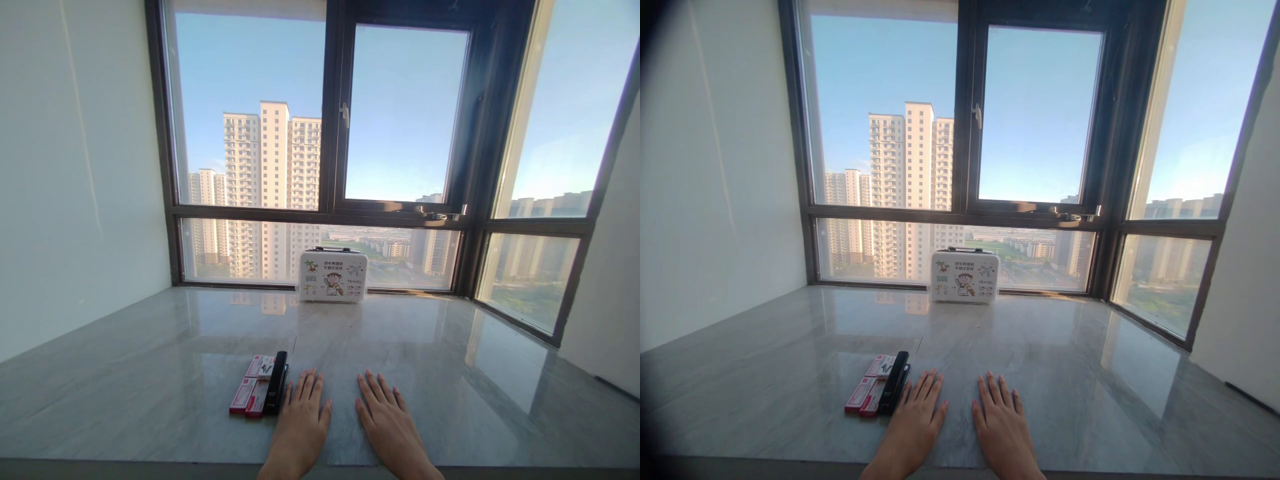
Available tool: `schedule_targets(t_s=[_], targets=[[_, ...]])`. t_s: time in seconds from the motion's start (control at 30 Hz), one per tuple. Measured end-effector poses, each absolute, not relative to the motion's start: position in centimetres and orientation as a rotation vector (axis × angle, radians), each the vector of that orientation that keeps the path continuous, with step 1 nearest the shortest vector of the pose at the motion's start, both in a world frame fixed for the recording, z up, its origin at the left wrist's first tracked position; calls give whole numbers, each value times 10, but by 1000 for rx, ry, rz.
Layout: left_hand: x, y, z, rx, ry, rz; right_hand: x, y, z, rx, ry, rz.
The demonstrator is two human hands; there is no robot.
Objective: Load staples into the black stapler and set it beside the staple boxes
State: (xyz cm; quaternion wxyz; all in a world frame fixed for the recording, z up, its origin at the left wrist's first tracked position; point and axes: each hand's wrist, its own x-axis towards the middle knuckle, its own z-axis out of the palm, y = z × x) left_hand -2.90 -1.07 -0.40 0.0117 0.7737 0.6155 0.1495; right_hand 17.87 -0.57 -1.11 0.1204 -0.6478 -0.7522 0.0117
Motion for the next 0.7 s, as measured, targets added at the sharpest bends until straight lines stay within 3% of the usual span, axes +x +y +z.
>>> schedule_targets(t_s=[0.7], targets=[[-28, -14, -5, 2417, 1953, 473, 163, -9, -10, -1948, -2077, 53]])
